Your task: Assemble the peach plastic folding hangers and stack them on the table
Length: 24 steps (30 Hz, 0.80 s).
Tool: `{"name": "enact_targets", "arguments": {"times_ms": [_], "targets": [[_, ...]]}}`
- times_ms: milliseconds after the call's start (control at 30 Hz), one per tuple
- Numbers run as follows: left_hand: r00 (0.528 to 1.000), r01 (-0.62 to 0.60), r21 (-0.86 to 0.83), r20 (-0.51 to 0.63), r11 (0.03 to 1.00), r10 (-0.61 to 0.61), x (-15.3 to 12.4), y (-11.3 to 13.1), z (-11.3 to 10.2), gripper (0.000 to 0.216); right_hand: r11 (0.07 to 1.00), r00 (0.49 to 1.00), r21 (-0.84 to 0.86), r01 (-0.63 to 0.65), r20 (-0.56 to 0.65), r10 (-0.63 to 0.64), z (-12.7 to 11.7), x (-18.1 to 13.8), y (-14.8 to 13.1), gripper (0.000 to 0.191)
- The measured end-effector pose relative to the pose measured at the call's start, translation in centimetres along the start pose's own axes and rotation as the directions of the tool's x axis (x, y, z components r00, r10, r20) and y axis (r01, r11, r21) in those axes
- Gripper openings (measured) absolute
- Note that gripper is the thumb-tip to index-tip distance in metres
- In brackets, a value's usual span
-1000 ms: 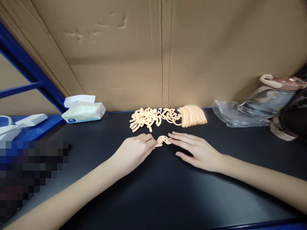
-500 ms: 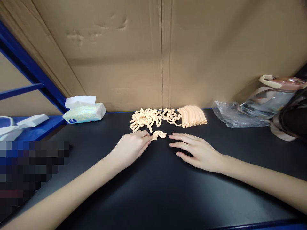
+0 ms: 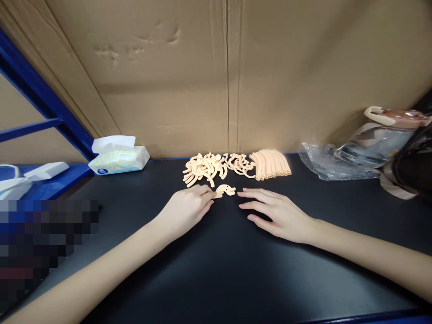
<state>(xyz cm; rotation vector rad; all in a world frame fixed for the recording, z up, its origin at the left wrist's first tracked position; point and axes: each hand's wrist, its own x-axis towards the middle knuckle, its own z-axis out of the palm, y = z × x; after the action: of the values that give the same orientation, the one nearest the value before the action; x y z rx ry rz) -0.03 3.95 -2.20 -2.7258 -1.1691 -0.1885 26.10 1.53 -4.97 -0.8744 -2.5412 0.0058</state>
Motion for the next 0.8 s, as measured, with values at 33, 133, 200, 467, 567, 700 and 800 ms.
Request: {"name": "enact_targets", "arguments": {"times_ms": [33,133,200,467,567,700,800], "targets": [[1.0,-0.012,-0.006,-0.002,1.0,0.012,0.0,0.1,0.0,0.026,1.0,1.0,0.001,0.001,-0.006,-0.001,0.0,0.0,0.0,0.025],[0.999,-0.05,-0.016,-0.007,0.999,0.05,0.0,0.4,0.0,0.028,1.0,0.998,0.007,-0.011,-0.061,0.011,-0.1,0.1,-0.1,0.023],[0.997,-0.073,-0.018,-0.02,0.997,0.073,0.0,0.8,0.1,0.029,0.999,0.992,0.018,-0.04,-0.119,0.042,-0.2,0.2,0.0,0.023],[0.98,-0.179,-0.023,-0.091,0.984,0.176,-0.3,2.6,0.6,0.03,0.991,0.973,0.049,-0.123,-0.189,0.131,-0.1,0.2,0.1,0.019],[0.977,-0.192,-0.028,-0.106,0.981,0.188,-0.4,3.0,0.5,0.029,0.988,0.978,0.02,-0.156,-0.139,0.157,0.2,0.3,0.2,0.019],[0.975,-0.195,-0.014,-0.116,0.981,0.192,-0.3,3.3,0.3,0.029,0.978,0.976,0.007,-0.208,-0.07,0.208,0.2,0.4,0.4,0.015],[0.974,-0.192,-0.006,-0.126,0.981,0.19,-0.3,3.4,0.4,0.029,0.976,0.974,0.011,-0.218,-0.059,0.218,0.1,0.4,0.5,0.016]]}}
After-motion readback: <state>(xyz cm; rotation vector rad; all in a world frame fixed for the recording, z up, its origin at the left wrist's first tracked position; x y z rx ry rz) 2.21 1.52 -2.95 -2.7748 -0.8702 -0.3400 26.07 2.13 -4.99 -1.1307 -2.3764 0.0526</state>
